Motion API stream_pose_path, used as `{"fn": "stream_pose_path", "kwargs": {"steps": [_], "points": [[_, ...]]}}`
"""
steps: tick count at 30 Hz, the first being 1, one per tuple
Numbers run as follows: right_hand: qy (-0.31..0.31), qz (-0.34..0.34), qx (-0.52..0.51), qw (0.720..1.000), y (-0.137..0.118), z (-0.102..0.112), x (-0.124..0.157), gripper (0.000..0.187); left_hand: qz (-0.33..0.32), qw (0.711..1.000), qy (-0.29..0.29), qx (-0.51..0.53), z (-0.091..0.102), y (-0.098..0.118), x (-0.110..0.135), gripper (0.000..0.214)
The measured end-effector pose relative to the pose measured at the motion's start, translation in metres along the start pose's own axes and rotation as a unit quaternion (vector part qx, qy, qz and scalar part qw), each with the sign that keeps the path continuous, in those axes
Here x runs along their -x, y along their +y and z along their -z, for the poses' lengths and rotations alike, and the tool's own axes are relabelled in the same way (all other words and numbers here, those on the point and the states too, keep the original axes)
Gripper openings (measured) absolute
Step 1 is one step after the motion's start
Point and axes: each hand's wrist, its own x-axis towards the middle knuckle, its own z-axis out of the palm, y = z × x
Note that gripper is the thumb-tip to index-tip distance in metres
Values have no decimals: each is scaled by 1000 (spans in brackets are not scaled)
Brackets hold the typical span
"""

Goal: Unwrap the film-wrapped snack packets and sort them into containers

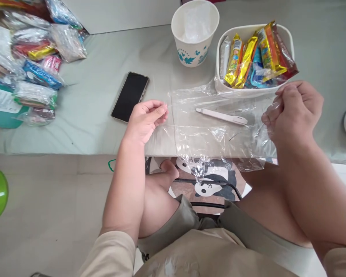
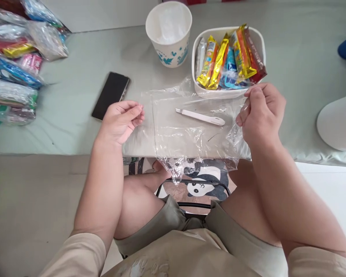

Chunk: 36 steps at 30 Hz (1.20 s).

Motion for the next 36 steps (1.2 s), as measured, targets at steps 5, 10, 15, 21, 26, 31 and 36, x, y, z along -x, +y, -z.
{"fn": "stream_pose_path", "kwargs": {"steps": [5, 10, 15, 21, 26, 31, 36], "points": [[-14, 29, -15, 999, 3, 0, 1, 21, -1, 1000, 10, 26, 0, 1, 2, 22], [-3, 20, -5, 1000, 3, 1, 0, 27, -26, 998, -31, 40, 1, 1, 3, 26], [-22, 58, 19, 998, 3, 6, 0, 24, -23, 998, -24, 58, 4, 0, 1, 24], [-22, 43, 15, 999, 2, 5, 2, 23, -5, 995, -80, 65, 1, 0, 4, 23], [-18, 37, 36, 999, 9, 5, -1, 27, 4, 994, -52, 95, -8, 3, 8, 31], [-11, 28, 64, 998, 14, 9, -1, 27, 27, 997, 0, 74, -6, 4, 4, 36], [-9, 35, 83, 996, 10, 8, 0, 28, 34, 997, 15, 63, 2, 2, 1, 36]]}}
